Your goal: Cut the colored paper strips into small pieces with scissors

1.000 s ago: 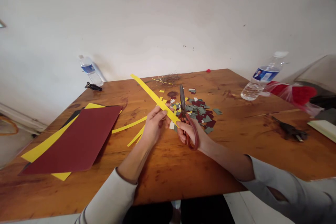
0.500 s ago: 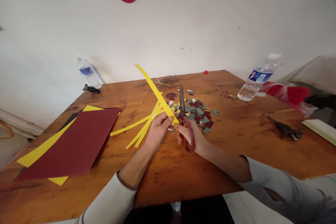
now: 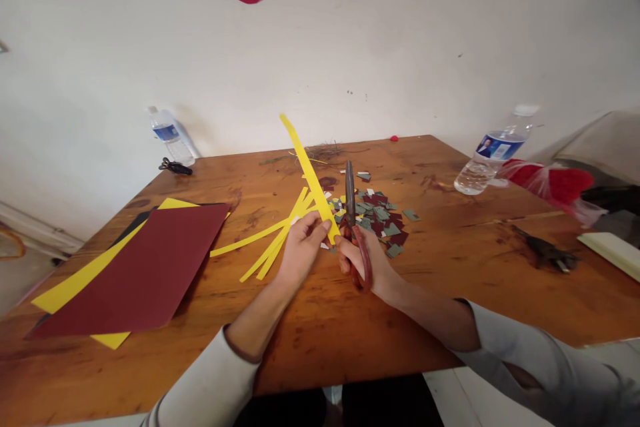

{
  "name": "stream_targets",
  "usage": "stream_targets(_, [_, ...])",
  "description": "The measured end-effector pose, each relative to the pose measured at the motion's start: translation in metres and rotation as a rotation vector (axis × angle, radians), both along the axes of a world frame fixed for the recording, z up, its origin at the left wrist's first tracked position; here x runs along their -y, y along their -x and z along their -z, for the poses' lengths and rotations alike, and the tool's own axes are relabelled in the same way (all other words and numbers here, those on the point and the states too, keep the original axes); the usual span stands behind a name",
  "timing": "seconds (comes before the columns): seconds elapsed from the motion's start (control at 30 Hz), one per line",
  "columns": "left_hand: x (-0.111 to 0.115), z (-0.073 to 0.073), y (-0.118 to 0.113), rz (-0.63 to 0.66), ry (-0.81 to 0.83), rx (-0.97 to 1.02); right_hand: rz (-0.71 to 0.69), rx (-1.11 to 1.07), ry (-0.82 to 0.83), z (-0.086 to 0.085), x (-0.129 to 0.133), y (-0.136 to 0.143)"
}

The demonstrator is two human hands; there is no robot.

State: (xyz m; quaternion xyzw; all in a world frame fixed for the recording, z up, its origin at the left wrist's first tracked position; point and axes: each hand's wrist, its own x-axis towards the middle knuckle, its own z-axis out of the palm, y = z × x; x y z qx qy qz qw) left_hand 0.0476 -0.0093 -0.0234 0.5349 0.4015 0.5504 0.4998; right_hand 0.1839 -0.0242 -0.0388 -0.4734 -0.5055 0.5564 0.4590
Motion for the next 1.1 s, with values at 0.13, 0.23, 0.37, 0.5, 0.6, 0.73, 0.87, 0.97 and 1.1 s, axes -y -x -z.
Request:
stream_targets(0.13, [0.001, 0.000, -0.001, 0.018, 0.000, 0.049, 0.027, -0.017, -0.013, 0.000, 0.000, 0.000])
stream_targets(0.23, [0.000, -0.001, 0.000, 0.009, 0.033, 0.134, 0.009, 0.018, -0.006, -0.003, 0.001, -0.001])
stream_targets(0.37, [-0.003, -0.001, 0.002, -0.005, 0.088, 0.218, 0.016, 0.039, -0.011, -0.006, 0.001, -0.001])
stream_targets(0.5, [-0.006, -0.001, 0.004, -0.073, 0.113, 0.312, 0.013, 0.036, -0.017, -0.003, 0.000, 0.000])
stream_targets(0.6, [-0.009, 0.000, 0.007, -0.114, 0.135, 0.362, -0.032, 0.055, -0.068, 0.002, 0.000, 0.000])
stream_targets(0.73, [-0.013, -0.001, 0.012, -0.112, 0.183, 0.394, -0.061, 0.074, -0.130, 0.009, -0.002, -0.002])
stream_targets(0.87, [-0.016, -0.003, 0.015, -0.065, 0.219, 0.463, -0.027, -0.007, -0.104, 0.008, -0.008, -0.005])
stream_targets(0.97, [-0.015, -0.003, 0.016, -0.004, 0.244, 0.422, 0.035, -0.049, -0.105, 0.003, -0.012, -0.007])
stream_targets(1.1, [-0.013, 0.000, 0.014, 0.031, 0.269, 0.311, 0.019, -0.063, -0.088, -0.001, -0.011, -0.007])
